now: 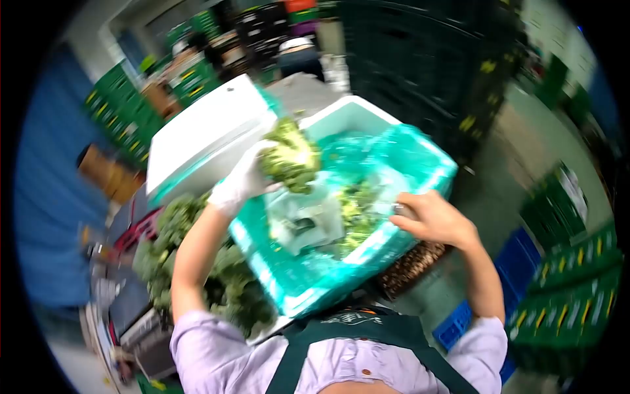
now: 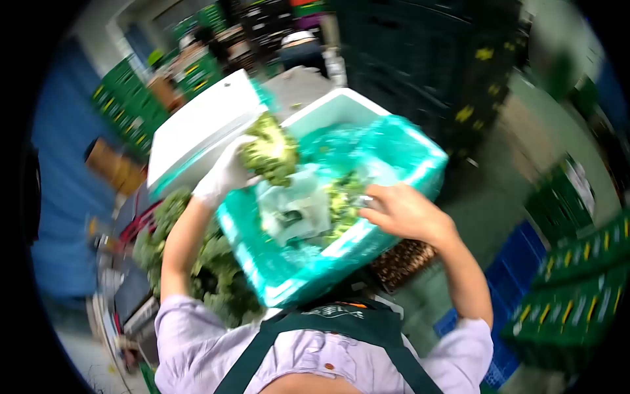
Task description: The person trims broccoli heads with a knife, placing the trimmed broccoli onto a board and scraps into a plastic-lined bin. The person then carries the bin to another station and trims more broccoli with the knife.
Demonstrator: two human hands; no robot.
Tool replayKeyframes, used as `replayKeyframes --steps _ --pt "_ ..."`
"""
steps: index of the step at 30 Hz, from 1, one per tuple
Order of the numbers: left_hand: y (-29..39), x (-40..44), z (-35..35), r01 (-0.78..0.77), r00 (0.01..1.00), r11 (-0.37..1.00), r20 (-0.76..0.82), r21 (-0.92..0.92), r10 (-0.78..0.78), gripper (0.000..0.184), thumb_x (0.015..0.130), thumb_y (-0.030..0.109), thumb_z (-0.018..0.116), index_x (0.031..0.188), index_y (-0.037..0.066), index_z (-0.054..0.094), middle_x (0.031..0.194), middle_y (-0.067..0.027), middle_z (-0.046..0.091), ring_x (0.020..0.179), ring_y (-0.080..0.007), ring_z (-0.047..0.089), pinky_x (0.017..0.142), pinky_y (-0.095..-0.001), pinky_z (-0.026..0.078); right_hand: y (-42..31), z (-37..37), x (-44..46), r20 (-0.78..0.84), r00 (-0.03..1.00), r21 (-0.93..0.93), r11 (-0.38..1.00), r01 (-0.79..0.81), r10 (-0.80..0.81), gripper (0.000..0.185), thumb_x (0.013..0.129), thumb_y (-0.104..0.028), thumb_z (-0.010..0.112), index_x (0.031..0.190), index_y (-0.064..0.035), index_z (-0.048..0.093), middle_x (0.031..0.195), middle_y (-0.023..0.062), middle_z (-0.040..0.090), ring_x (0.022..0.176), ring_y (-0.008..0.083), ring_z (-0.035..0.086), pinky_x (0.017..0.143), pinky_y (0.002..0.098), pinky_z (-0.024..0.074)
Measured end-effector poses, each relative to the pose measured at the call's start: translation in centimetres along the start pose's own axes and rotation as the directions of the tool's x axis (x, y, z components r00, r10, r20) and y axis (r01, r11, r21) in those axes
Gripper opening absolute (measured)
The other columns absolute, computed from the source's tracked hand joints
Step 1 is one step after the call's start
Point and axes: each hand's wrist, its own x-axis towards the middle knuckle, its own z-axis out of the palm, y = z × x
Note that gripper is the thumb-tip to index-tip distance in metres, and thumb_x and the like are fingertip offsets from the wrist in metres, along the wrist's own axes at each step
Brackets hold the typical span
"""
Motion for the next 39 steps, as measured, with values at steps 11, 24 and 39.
replayKeyframes --steps 11,24,39 --pt "-2.2 -0.4 -2.0 -0.555 0.802 0.428 0.323 0.713 0.502 0.06 0.065 0.032 0.075 0.117 0.016 0.05 0.109 -0.0036 0.056 0.098 -0.0189 0.053 0.08 -0.0379 0.045 -2.6 -0.4 3.9 0.054 0.997 -0.027 0.998 0.065 -0.063 0.024 0.08 -0.021 0.063 0.076 0.0009 0.053 0.061 0.021 0.055 0.057 0.0388 0.055 0.053 0.043 0.0434" --pt "-1.5 -2.1 -3.7 -0.539 0.741 -0.066 0.51 0.84 0.438 0.089 0.05 0.014 0.087 0.126 0.007 0.041 0.117 -0.0113 0.05 0.106 -0.0227 0.051 0.092 -0.0349 0.044 -1.5 1.5 7.3 0.217 0.966 -0.118 0.978 0.171 -0.143 0.027 0.083 -0.025 0.062 0.078 0.0002 0.054 0.058 0.0175 0.054 0.05 0.0334 0.052 0.048 0.0397 0.0395" --pt "-1.2 -4.5 0.6 -0.156 0.852 0.759 -0.303 0.632 0.427 0.058 0.079 0.031 0.063 0.127 0.003 0.045 0.116 -0.0146 0.054 0.11 -0.0222 0.052 0.081 -0.0332 0.051 -1.8 1.6 7.5 0.232 0.969 -0.092 0.989 0.113 -0.089 0.024 0.082 -0.023 0.062 0.077 -0.0001 0.059 0.055 0.0133 0.053 0.047 0.0252 0.052 0.049 0.036 0.0399"
